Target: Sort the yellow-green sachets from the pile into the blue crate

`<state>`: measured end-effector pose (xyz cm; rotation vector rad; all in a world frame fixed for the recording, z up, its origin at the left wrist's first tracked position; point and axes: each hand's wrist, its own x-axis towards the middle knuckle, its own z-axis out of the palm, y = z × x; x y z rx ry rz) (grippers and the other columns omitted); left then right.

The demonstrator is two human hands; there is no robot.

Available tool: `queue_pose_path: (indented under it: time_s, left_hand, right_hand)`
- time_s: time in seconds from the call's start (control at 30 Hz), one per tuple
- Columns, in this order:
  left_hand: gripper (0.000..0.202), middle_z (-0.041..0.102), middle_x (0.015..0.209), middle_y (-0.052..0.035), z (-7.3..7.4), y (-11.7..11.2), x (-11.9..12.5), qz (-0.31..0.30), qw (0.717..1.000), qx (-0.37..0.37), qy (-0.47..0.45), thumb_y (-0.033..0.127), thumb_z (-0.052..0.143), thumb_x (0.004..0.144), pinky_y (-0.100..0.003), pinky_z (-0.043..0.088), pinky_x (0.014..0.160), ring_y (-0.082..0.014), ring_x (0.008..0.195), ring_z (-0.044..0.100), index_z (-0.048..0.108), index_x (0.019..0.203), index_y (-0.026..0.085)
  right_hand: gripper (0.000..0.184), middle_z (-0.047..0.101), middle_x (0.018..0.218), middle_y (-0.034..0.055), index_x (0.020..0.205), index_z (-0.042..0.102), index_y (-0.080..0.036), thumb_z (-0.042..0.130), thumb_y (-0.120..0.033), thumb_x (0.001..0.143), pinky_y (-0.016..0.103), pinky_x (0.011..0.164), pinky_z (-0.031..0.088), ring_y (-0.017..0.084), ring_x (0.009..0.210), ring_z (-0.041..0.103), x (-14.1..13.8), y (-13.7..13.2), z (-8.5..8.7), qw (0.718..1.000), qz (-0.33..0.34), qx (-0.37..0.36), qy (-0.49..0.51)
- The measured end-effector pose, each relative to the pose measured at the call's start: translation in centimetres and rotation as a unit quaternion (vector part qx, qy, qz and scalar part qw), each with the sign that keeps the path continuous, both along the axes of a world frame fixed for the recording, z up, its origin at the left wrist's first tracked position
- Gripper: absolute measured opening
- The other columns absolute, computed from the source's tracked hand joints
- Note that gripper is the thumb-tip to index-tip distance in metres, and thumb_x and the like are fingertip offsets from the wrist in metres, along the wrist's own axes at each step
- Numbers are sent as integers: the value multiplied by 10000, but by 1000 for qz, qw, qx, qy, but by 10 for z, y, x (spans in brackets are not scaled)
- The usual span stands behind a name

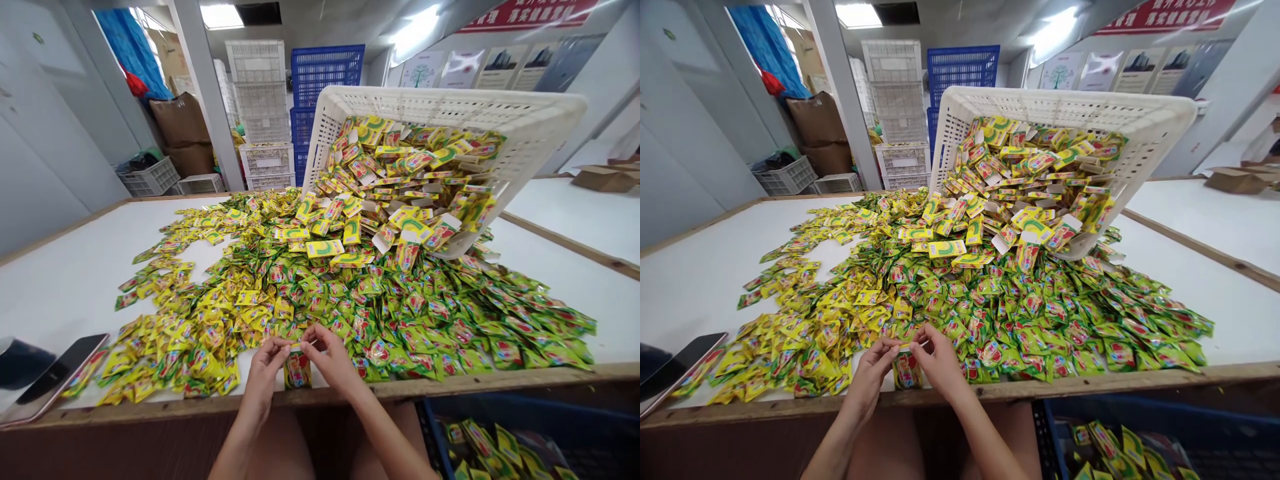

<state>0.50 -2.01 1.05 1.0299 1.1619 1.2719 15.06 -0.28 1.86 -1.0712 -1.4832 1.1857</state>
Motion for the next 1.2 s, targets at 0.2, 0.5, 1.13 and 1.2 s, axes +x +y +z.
queue_pose_path:
  time_s: [0.2, 0.5, 1.13, 1.2]
  left_hand:
    - [144, 633, 827, -25, 1, 3, -3, -19, 994, 67, 87, 291, 606, 745, -254, 437, 756, -166, 813, 580, 638, 831, 181]
    - [111, 641, 890, -50, -10, -2, -9, -24, 983, 127, 131, 255, 571, 781, -290, 452, 819, -186, 914, 577, 639, 839, 187]
    - [141, 650, 763, -27, -12, -15, 3, 65, 994, 80, 35, 270, 669, 683, -252, 478, 733, -160, 770, 613, 623, 770, 169]
    - [158, 639, 753, -12, -14, -16, 7, 91, 993, 79, 14, 261, 677, 678, -232, 477, 721, -144, 759, 607, 607, 789, 173]
  right_hand:
    - [73, 556, 698, -27, 788, 526, -186, 528, -259, 799, 195, 526, 377, 97, 581, 517, 4, 0, 4, 999, 10, 22, -38]
    - [132, 582, 788, 10, 833, 542, -182, 512, -311, 829, 222, 654, 422, 134, 722, 549, 0, -12, -9, 998, -31, 46, -11]
    - [42, 587, 818, 23, 785, 544, -181, 553, -221, 796, 253, 724, 432, 148, 791, 552, -10, -31, -23, 991, -86, 93, 39]
    - [41, 585, 813, 21, 785, 547, -182, 561, -220, 790, 254, 723, 435, 149, 788, 555, -11, -32, -25, 991, -94, 86, 51]
